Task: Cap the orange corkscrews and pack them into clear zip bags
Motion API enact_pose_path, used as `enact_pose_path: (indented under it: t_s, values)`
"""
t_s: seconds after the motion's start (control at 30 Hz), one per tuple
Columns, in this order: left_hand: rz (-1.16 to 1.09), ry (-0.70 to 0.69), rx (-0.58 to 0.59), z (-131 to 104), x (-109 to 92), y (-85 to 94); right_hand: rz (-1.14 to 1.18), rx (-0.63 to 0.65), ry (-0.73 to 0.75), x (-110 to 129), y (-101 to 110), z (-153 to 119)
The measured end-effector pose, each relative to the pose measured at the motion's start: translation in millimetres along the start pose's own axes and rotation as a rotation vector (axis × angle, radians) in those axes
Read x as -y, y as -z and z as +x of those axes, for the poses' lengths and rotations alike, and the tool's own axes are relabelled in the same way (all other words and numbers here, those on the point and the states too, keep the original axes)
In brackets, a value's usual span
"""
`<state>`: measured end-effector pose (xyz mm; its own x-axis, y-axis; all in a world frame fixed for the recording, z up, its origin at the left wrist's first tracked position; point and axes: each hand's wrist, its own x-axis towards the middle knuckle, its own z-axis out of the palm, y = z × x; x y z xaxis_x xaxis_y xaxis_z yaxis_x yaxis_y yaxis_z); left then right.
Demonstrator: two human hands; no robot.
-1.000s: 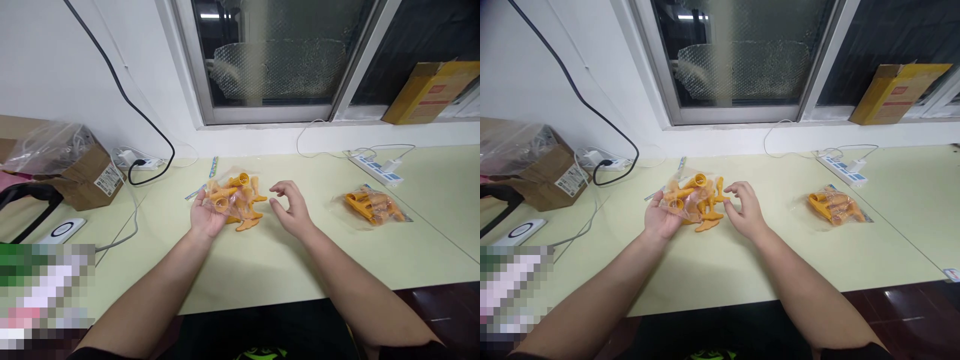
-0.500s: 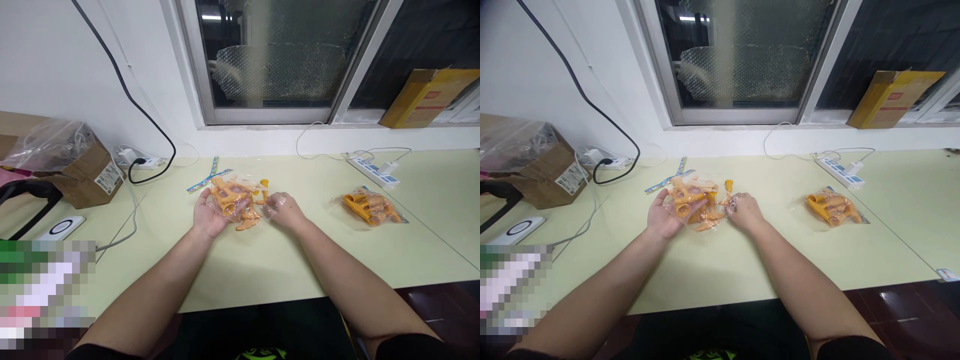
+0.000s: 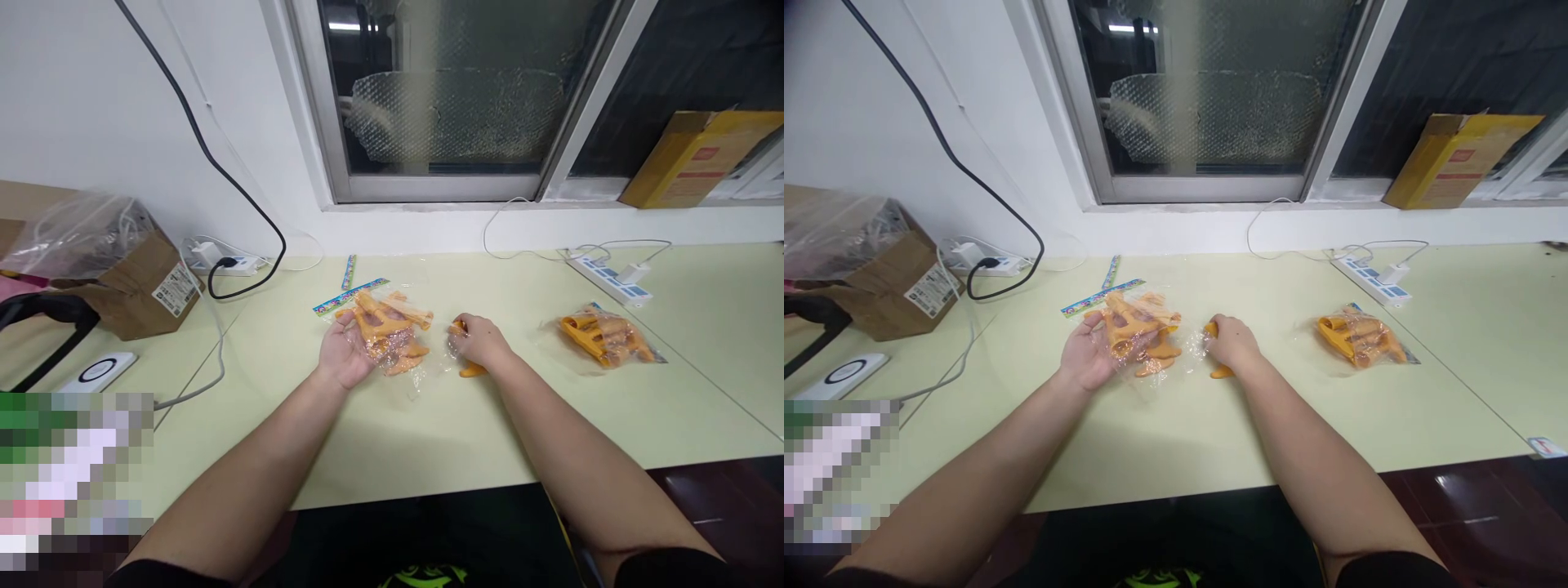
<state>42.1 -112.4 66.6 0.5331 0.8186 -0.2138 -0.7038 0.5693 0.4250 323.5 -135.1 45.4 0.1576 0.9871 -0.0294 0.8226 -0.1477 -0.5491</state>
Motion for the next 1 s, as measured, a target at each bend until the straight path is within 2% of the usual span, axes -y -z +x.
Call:
enact_pose_path:
  t_s: [0.1,0.2,0.27,0.4,0.47,0.57,0.73,1.0]
  values:
    - [-0.025,-0.029,0.002,1.7,-1.0,0.4,0.225,0.017,0.035,-2.7,5.6,0.9]
    - [-0.042,-0.113,0.014,3.7,-2.5,-0.8,0.511,0.119,0.08,-0.8,13.9,-0.7]
    - [-0.045,-0.181,0.027,4.6,-4.5,-1.6,0.745,0.17,0.054,2.8,19.8,-2.7]
    - [-0.064,-0.285,0.027,5.5,-11.0,0.5,1.165,0.078,-0.01,10.2,29.6,-6.6]
    - [-0.076,-0.314,0.009,5.5,-14.1,2.1,1.277,0.097,-0.026,12.4,32.5,-8.4]
    - [-0.093,-0.334,-0.039,5.3,-15.7,2.7,1.336,0.219,-0.043,15.2,33.0,-11.3]
    - [-0.091,-0.335,-0.103,4.2,-12.4,-0.8,1.287,0.373,-0.065,20.7,24.3,-16.3]
    - [-0.043,-0.288,0.01,3.1,-8.1,-1.3,1.465,0.497,-0.132,27.3,12.0,-18.5]
